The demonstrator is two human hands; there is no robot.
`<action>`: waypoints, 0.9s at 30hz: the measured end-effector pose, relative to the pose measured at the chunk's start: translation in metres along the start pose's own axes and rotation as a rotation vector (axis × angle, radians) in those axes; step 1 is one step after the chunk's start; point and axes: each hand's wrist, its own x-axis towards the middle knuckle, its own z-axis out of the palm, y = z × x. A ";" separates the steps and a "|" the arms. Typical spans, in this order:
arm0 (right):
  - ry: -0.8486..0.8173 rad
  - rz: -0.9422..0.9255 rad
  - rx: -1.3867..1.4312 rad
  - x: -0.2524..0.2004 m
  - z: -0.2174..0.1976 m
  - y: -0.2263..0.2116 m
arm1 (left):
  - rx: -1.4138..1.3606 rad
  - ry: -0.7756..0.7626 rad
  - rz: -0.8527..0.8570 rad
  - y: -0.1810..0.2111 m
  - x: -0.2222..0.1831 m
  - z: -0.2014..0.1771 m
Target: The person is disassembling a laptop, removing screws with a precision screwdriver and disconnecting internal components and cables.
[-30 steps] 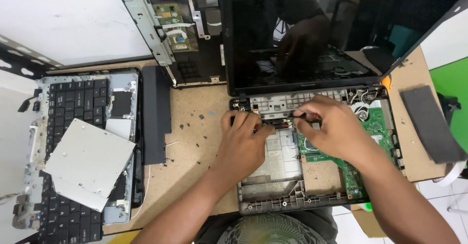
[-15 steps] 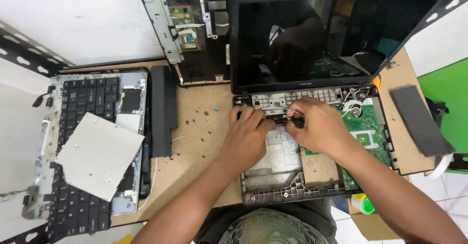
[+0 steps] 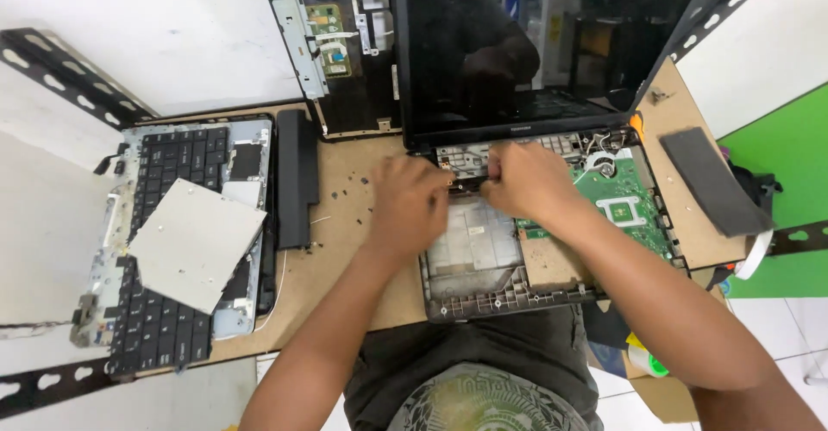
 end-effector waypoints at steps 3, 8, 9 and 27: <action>0.031 0.007 0.013 0.002 0.009 0.001 | 0.093 0.185 0.005 -0.013 -0.001 -0.024; 0.075 0.006 -0.004 0.003 0.020 0.001 | 0.258 0.324 0.032 -0.035 -0.016 -0.088; 0.078 -0.011 -0.005 0.001 0.020 0.001 | 0.268 0.307 0.022 -0.034 -0.020 -0.104; -0.063 -0.088 0.623 -0.068 -0.028 0.065 | 0.441 -0.164 -1.250 -0.054 -0.060 -0.228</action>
